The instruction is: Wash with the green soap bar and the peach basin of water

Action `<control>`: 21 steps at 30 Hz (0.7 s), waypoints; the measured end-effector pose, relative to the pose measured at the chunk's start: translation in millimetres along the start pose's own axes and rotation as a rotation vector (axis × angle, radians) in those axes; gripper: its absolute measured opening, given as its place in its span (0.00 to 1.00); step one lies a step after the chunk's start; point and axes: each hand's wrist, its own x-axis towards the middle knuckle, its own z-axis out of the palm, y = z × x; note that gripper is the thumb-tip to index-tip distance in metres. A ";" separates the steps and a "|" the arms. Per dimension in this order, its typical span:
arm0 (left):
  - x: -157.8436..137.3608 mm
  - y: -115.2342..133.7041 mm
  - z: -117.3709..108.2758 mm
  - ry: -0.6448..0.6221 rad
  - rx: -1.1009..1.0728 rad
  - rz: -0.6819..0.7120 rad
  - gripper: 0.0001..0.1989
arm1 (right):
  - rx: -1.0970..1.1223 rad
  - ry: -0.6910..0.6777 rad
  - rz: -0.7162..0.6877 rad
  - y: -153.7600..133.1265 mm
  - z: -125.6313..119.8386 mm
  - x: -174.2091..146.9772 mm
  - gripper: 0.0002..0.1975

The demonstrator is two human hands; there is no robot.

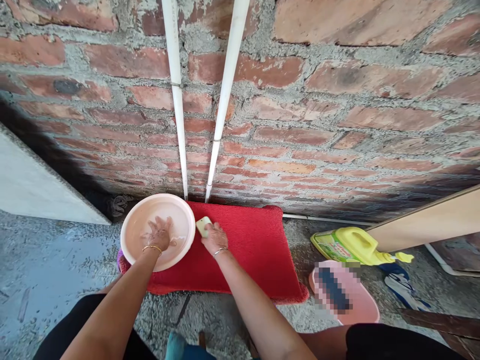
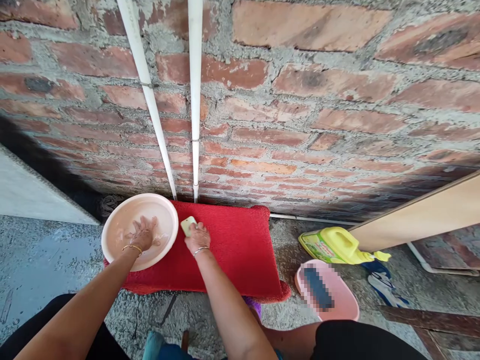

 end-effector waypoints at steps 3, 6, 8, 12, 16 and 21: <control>1.2 -0.6 0.6 0.002 0.015 -0.004 0.48 | -0.044 0.050 0.191 38.0 -16.8 -4.8 0.21; 0.7 -0.9 -0.3 -0.007 0.017 0.002 0.48 | -0.010 0.109 0.283 45.2 -19.1 -6.0 0.20; 0.0 -0.8 -1.5 -0.015 0.009 0.011 0.49 | 0.046 0.115 0.220 27.6 -11.1 -3.3 0.20; 0.7 -0.6 -2.3 -0.027 -0.009 0.006 0.50 | 0.111 0.041 0.028 -21.9 9.2 7.3 0.18; 1.3 0.1 -2.3 -0.026 -0.008 -0.009 0.49 | 0.028 -0.013 -0.045 -20.6 4.8 11.9 0.18; -2.8 1.2 -5.3 -0.022 -0.018 0.010 0.49 | -0.080 0.067 0.201 28.0 -22.1 9.8 0.20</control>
